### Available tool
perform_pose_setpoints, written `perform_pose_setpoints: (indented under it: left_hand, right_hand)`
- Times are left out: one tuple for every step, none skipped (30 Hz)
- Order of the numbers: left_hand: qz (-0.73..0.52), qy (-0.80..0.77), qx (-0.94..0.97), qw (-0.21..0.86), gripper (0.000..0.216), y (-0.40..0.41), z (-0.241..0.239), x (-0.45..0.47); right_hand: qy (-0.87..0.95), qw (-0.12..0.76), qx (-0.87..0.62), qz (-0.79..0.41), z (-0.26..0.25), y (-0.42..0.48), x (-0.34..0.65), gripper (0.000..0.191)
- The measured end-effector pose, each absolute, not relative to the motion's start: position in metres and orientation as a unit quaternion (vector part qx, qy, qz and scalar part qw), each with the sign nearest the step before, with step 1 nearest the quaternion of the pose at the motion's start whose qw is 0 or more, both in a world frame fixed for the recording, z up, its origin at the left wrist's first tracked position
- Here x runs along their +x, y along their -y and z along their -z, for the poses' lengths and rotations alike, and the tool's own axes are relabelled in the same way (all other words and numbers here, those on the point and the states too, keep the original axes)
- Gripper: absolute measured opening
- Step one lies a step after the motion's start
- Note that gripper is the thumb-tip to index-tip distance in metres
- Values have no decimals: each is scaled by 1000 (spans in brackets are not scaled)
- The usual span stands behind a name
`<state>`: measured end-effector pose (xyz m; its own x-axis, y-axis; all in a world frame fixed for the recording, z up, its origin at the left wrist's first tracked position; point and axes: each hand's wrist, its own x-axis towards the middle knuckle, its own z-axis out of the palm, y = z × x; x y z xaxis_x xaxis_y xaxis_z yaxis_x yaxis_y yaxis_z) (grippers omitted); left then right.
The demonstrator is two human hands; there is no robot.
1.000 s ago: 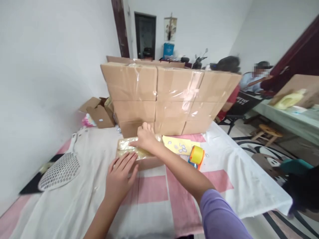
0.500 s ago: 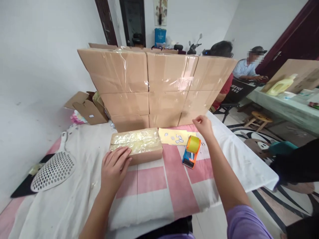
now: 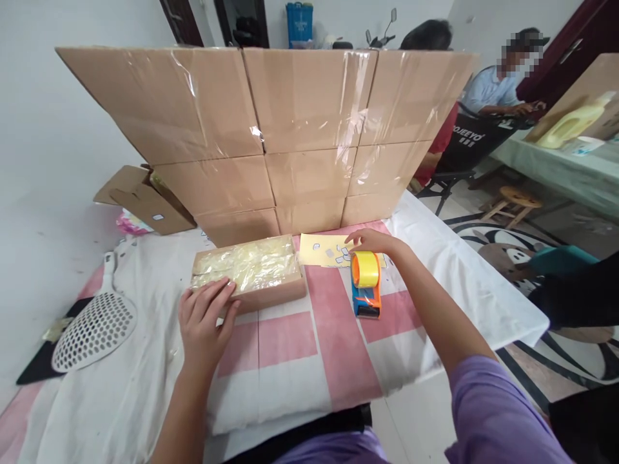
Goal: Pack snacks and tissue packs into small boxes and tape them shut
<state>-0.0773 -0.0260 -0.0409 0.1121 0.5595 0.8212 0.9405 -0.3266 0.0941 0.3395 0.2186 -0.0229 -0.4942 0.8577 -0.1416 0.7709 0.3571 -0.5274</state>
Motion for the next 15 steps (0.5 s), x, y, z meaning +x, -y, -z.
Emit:
perform_pose_setpoints:
  left_hand:
    - [404, 531, -708, 234, 47, 26, 41, -77]
    - [404, 531, -707, 232, 46, 26, 42, -78]
    - [404, 532, -707, 231, 46, 26, 42, -78]
    - [404, 534, -706, 230, 46, 26, 43, -78]
    - [404, 535, -706, 230, 46, 26, 44, -77]
    - [404, 535, -705, 230, 46, 26, 44, -77]
    - [404, 536, -705, 230, 46, 27, 44, -77]
    - [403, 536, -705, 229, 46, 27, 45, -77]
    - [403, 536, -706, 228, 46, 27, 45, -77]
    - [402, 537, -707, 226, 47, 27, 45, -78]
    - [400, 537, -708, 225, 47, 27, 44, -79]
    - [399, 537, -709, 224, 48, 27, 43, -81]
    - [397, 536, -711, 221, 48, 27, 43, -83]
    - [397, 534, -714, 218, 49, 27, 42, -86]
    - [398, 531, -717, 213, 48, 28, 41, -89]
  right_hand:
    - [823, 60, -492, -277, 22, -221, 336, 42]
    - [827, 48, -487, -277, 21, -224, 332, 41]
    - [832, 39, -481, -275, 21, -225, 327, 40]
    - [836, 32, -476, -272, 21, -227, 323, 39]
    - [839, 25, -472, -270, 22, -228, 319, 37]
    - [841, 19, -468, -269, 23, -228, 315, 33]
    - [842, 15, -466, -270, 24, -228, 311, 28]
    - [842, 15, -464, -273, 25, -228, 307, 22]
    - [842, 17, -464, -277, 25, -227, 304, 15]
    - [840, 24, -463, -280, 25, -226, 302, 10]
    - [840, 33, -464, -281, 24, -225, 301, 8]
    - [839, 45, -466, -278, 21, -224, 302, 6]
    - [834, 70, -474, -274, 16, -221, 303, 5]
    - [823, 116, -483, -277, 10, -218, 305, 7]
    - [804, 180, -488, -288, 1, -213, 307, 11]
